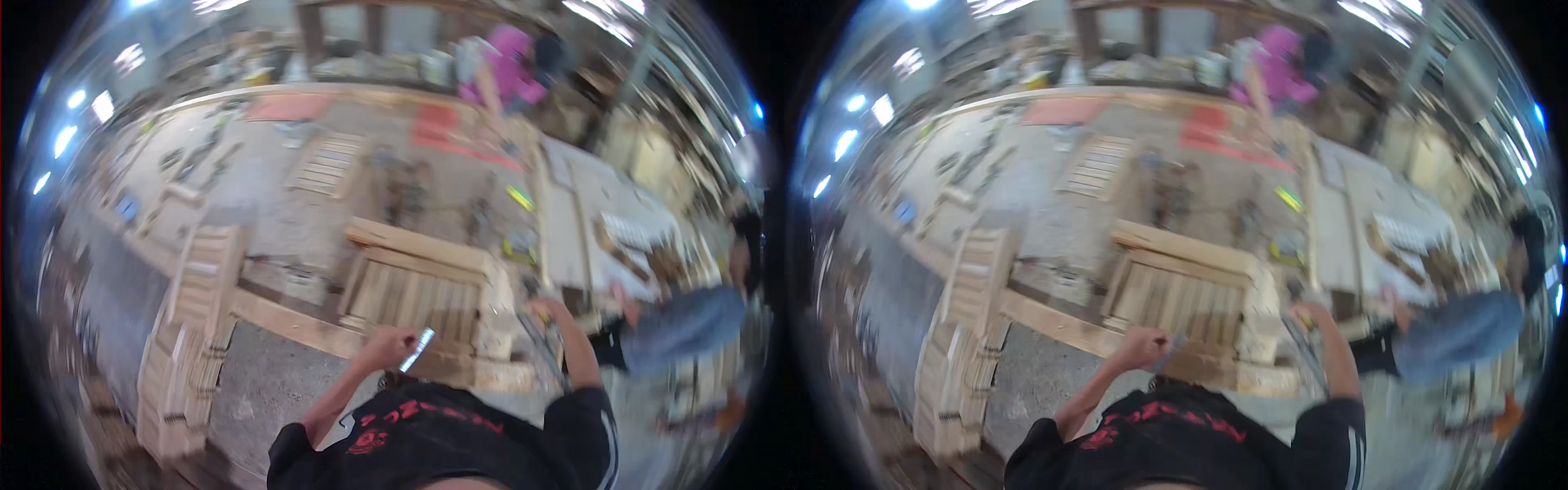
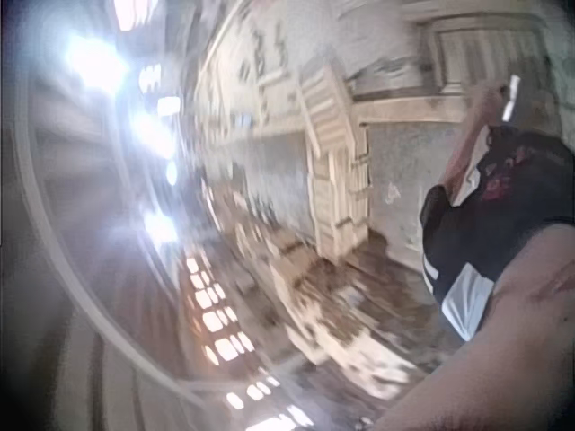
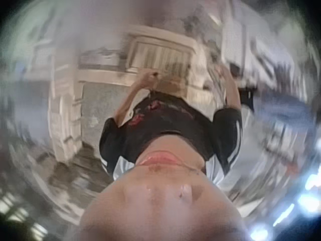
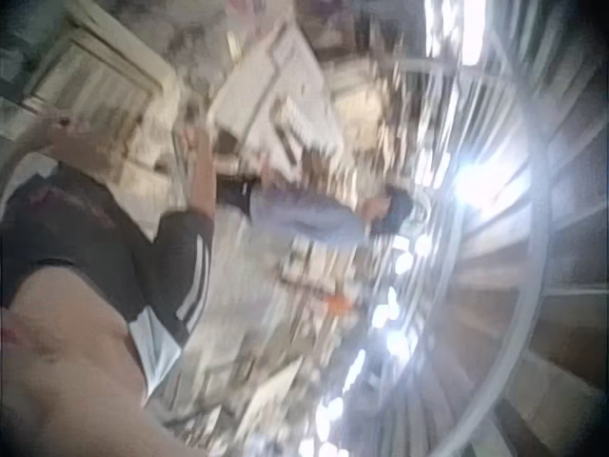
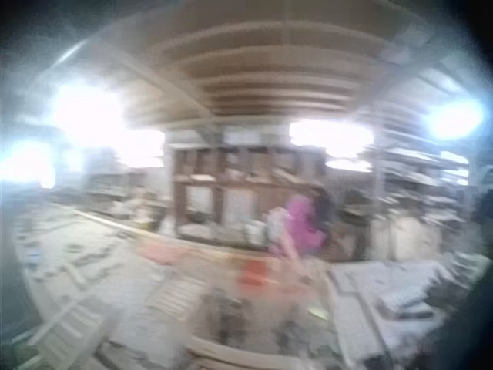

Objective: Assembling wooden slats into a frame using a pneumatic nail gun and a hammer in a furniture factory.

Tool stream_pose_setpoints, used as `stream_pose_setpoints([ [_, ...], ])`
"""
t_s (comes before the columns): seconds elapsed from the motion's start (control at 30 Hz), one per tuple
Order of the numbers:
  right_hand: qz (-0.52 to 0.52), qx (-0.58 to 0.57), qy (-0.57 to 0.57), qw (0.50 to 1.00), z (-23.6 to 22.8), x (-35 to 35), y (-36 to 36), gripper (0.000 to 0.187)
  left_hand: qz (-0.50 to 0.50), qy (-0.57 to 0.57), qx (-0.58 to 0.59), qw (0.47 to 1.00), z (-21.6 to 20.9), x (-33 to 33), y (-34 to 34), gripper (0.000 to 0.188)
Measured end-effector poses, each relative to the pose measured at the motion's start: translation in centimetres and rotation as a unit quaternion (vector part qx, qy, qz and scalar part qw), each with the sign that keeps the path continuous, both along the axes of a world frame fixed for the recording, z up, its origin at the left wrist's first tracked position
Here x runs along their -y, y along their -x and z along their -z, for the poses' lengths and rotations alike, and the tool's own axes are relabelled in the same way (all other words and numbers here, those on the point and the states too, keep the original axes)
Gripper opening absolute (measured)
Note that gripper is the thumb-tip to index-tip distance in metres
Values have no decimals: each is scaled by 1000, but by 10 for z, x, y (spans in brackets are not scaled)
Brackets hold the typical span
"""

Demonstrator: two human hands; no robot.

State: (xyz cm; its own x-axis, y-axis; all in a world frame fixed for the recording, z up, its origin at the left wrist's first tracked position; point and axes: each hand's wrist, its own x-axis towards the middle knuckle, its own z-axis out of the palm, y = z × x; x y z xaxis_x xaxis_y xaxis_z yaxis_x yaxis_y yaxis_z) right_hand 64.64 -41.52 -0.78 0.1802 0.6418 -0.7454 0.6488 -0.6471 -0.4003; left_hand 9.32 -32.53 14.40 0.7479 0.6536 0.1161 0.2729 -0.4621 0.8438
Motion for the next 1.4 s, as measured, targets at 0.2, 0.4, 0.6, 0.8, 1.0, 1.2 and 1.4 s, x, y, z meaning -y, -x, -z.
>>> stream_pose_setpoints([
  [0.2, 229, -184, -39, 955, -37, -8, 2, 21, -60, 89, -23, 994, 14, 3, -29, 15],
  [0.4, 124, -231, -242, 934, -33, 29, -7, 20, -13, 93, -20, 995, 36, -11, -89, 16],
  [0.6, 296, -186, -84, 933, -64, 32, 28, 26, 51, 40, -37, 997, 18, -14, -139, 21],
  [0.8, 281, 3, -117, 952, -60, 64, 50, 39, 99, 34, -82, 991, 12, 0, -186, 20],
  [1.0, 406, -9, -305, 861, -146, 112, 116, 38, 88, -24, 14, 996, 24, 19, -227, 21],
  [1.2, 497, -185, -500, 685, -249, 157, 209, 18, 152, 24, 189, 970, -15, 67, -289, 11],
  [1.4, 514, -266, -539, 612, -273, 184, 240, 24, 169, -95, 157, 969, -63, 90, -283, 14],
])
